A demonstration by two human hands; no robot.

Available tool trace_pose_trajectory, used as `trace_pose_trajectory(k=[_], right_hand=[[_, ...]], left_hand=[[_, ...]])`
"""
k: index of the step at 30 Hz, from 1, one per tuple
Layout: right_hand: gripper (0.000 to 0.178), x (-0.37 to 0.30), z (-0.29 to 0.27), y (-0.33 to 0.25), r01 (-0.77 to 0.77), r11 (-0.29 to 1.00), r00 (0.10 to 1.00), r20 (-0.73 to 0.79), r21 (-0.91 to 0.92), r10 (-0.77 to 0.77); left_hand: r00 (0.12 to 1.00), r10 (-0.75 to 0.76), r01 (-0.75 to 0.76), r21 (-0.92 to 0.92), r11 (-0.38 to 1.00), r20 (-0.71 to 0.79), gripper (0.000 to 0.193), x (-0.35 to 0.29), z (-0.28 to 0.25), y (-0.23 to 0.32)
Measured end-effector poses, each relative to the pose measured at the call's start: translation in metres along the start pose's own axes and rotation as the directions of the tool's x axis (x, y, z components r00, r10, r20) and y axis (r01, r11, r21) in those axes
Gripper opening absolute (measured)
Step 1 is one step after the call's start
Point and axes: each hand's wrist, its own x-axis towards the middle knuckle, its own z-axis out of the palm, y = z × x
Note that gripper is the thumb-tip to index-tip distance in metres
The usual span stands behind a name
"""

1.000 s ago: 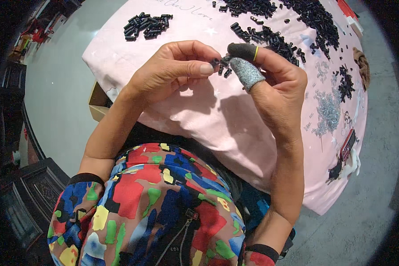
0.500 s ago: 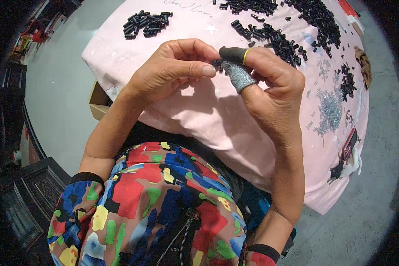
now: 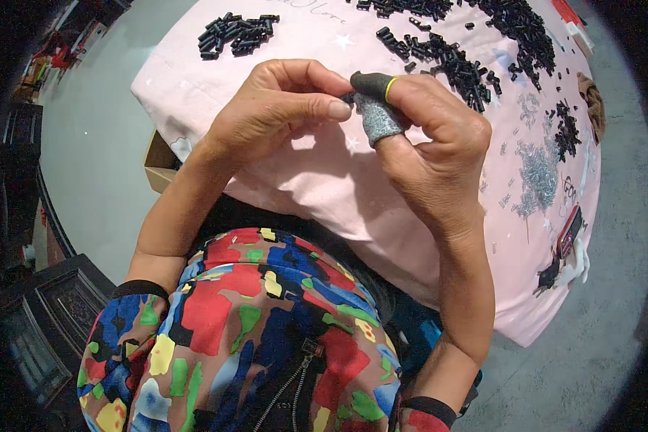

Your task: Inspecting and sorting small black plastic components on a cloth-covered workspace.

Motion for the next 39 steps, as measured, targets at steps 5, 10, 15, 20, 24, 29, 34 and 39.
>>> trace_pose_trajectory(k=[5, 10, 15, 20, 24, 29, 34, 39], right_hand=[[0.024, 0.003, 0.002, -0.001, -0.017, 1.0, 1.0, 0.016, 0.001, 0.017], [0.027, 0.002, -0.002, 0.01, -0.032, 0.998, 0.999, -0.029, 0.06, 0.034], [0.031, 0.003, -0.004, 0.004, 0.015, 0.999, 0.999, 0.05, -0.042, -0.013], [0.034, 0.005, -0.004, 0.004, 0.018, 1.0, 0.999, 0.052, -0.025, -0.016], [0.036, 0.004, -0.006, 0.004, 0.021, 0.998, 0.999, 0.047, -0.063, -0.018], [0.04, 0.005, -0.006, 0.001, 0.064, 0.987, 0.997, 0.058, -0.15, -0.056], [0.044, 0.006, -0.004, -0.002, 0.057, 0.983, 0.997, 0.06, -0.173, -0.047], [0.046, 0.008, 0.0, -0.001, 0.176, 0.939, 0.984, 0.047, -0.296, -0.17]], left_hand=[[1.0, 0.024, -0.024, 0.011, 1.0, -0.002, 0.024, 0.001, -0.003, -0.003], [1.0, 0.002, 0.001, -0.128, 0.992, 0.026, 0.026, 0.004, 0.0, -0.003], [0.989, -0.038, 0.075, -0.273, 0.959, 0.14, 0.027, 0.006, -0.012, -0.006], [0.99, -0.054, 0.086, -0.26, 0.962, 0.13, 0.027, 0.008, -0.009, -0.007], [0.988, -0.067, 0.098, -0.231, 0.968, 0.137, 0.027, 0.01, -0.006, -0.007], [0.99, -0.095, 0.118, -0.24, 0.964, 0.106, 0.026, 0.006, -0.005, -0.004], [0.986, -0.101, 0.139, -0.326, 0.935, 0.132, 0.027, 0.006, -0.005, -0.004], [0.987, -0.106, 0.14, -0.327, 0.934, 0.12, 0.029, 0.008, -0.003, -0.007]])
